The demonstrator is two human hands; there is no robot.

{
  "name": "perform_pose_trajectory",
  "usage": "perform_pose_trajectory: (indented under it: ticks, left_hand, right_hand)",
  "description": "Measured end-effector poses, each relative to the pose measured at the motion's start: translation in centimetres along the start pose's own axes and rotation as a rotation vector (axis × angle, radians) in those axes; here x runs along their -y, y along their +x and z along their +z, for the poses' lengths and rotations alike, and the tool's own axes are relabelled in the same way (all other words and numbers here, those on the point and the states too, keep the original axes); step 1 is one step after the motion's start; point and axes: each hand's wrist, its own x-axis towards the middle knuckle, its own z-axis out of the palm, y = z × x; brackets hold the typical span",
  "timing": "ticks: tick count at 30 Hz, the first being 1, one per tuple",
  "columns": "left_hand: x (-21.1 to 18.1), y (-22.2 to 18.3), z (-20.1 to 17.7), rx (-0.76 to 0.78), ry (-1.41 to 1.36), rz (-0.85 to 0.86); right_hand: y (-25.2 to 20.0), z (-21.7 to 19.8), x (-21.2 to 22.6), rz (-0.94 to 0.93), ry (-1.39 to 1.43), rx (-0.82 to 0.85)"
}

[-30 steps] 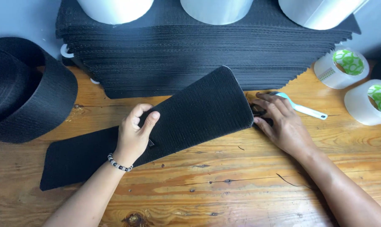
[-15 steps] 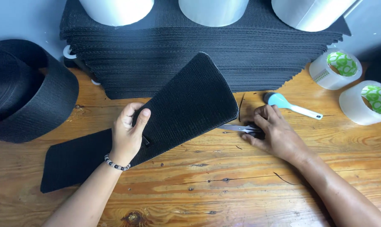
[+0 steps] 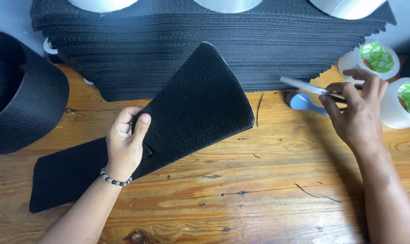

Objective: Cutting black straps to size, brushing them, and aligning them on a backing sheet

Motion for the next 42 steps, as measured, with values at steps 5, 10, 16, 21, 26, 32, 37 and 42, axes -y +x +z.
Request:
perform_pose_trajectory:
  ticks: [5,10,16,21,26,32,37,42]
  left_hand:
    - [0.0,0.0,0.0,0.007,-0.013,0.017]
    - [-0.1,-0.2,-0.1,-0.003,0.003,0.033]
    - [-0.3,-0.1,-0.1,0.006,0.002,0.029]
    - [0.2,-0.1,-0.1,-0.002,-0.035,0.009]
    - [0.3,-0.1,-0.1,0.007,-0.063,-0.016]
    - [-0.2,-0.1,-0.3,0.01,-0.012,0.002]
    - [0.0,-0.1,-0.1,0.019,-0.056,-0.019]
    - [0.4,0.0,-0.1,0.014,-0.092,-0.014]
  right_hand:
    - [-0.8,2.2,-1.8,0.025,0.024,0.079]
    - [-1.2,2.4,-1.9,0.109,0.056,0.076]
    - [-0.6,0.4,-0.4,0.136,-0.082,0.045]
    - [-0.7,-0.9,1.8,0.11,-0.053,0.31]
    - [-0.8,-0.6,0.9,0.195,-0.051,0.508]
    - [0.2,-2.1,3.2,0.272,0.099,0.462]
    - [0.1,-0.5,4.1,0.295,0.179,0.395]
    - [0.8,0.9,5.0,0.24,0.305,0.321]
